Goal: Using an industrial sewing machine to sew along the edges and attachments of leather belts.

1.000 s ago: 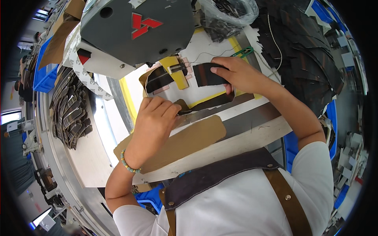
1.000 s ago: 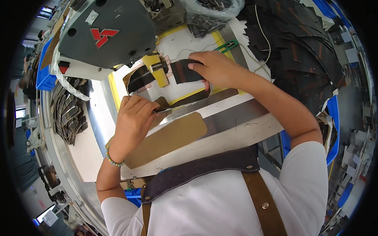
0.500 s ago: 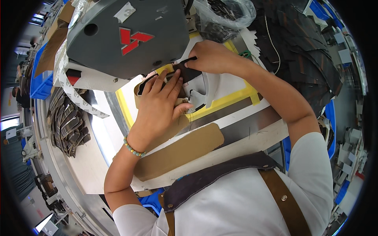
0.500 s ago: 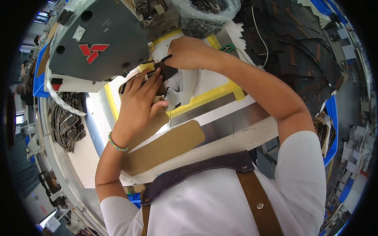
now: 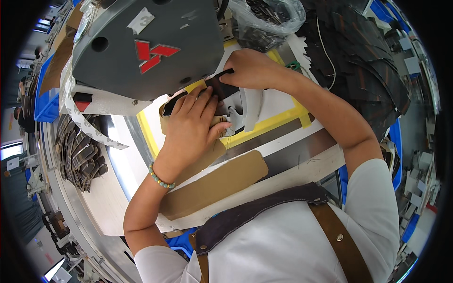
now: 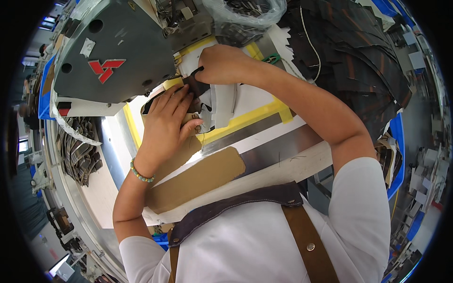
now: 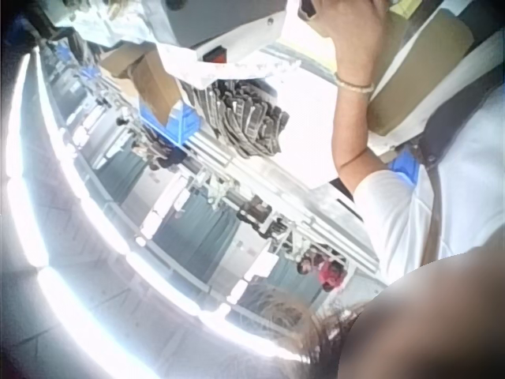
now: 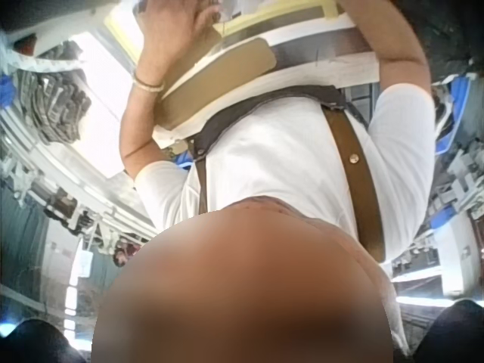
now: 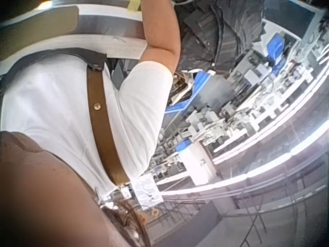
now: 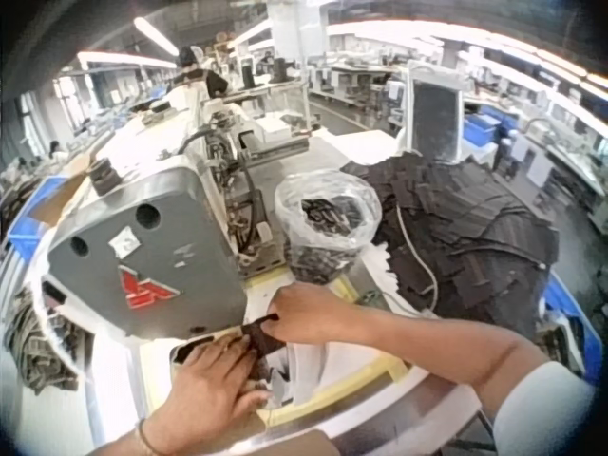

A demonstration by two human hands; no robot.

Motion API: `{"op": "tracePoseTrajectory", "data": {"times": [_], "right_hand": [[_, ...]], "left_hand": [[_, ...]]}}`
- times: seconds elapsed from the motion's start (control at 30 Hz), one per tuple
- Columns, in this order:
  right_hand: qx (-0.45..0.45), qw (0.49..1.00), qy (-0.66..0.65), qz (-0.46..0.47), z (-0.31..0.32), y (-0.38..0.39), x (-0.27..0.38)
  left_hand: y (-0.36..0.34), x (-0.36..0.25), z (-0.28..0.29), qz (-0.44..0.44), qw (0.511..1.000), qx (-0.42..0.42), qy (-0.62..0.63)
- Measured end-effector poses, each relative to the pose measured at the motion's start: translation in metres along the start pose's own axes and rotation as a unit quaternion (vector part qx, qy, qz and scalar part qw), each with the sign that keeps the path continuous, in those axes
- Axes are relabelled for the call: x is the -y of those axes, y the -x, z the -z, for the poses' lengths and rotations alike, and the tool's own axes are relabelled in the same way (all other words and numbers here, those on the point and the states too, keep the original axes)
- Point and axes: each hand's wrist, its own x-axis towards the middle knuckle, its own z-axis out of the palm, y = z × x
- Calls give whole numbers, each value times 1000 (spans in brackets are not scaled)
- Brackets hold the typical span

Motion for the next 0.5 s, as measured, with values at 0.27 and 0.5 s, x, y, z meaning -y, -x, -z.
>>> {"op": "tracePoseTrajectory", "data": {"times": [0.27, 0.5], "right_hand": [[18, 1000, 1, -6, 6, 1, 5], [-147, 985, 19, 87, 16, 26, 10]], "left_hand": [[0, 4, 2, -13, 1000, 1, -22], [-2, 1, -9, -15, 999, -5, -29]]}}
